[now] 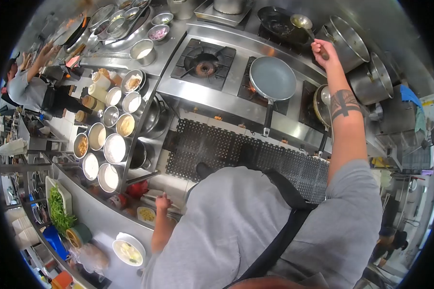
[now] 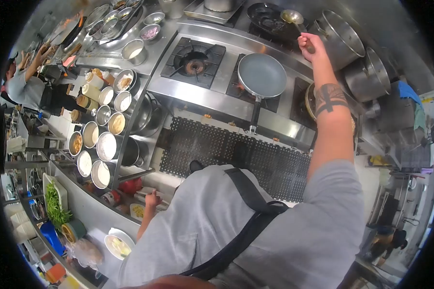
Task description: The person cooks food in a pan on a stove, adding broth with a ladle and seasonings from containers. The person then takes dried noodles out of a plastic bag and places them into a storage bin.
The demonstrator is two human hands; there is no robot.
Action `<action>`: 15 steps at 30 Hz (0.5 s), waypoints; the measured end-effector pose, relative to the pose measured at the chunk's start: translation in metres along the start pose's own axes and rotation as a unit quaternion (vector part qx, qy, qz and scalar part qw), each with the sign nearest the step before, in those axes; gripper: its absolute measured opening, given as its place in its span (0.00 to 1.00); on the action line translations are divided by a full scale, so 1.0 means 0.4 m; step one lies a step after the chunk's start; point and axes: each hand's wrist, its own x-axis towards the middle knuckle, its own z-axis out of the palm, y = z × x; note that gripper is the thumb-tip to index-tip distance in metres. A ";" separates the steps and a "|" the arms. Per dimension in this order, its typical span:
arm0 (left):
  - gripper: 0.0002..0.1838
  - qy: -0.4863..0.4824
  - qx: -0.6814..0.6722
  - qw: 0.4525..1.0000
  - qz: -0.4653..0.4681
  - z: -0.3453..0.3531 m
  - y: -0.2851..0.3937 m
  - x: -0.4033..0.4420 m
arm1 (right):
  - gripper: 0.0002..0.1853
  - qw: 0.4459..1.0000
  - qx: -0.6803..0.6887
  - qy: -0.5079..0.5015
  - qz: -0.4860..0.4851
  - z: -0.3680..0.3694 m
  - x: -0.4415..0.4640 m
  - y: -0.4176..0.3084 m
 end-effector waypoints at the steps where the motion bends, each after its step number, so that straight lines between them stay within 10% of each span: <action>1: 0.18 -0.006 -0.017 1.000 -0.015 0.000 -0.012 -0.001 | 0.06 0.999 0.032 0.002 0.015 -0.003 -0.013 -0.004; 4: 0.14 -0.046 0.205 0.954 0.214 -0.026 -0.178 0.160 | 0.06 0.999 0.033 -0.036 0.020 -0.014 -0.085 -0.003; 15: 0.24 -0.254 0.221 0.941 0.024 0.187 0.031 0.107 | 0.16 0.977 0.047 0.050 0.204 0.028 -0.510 0.224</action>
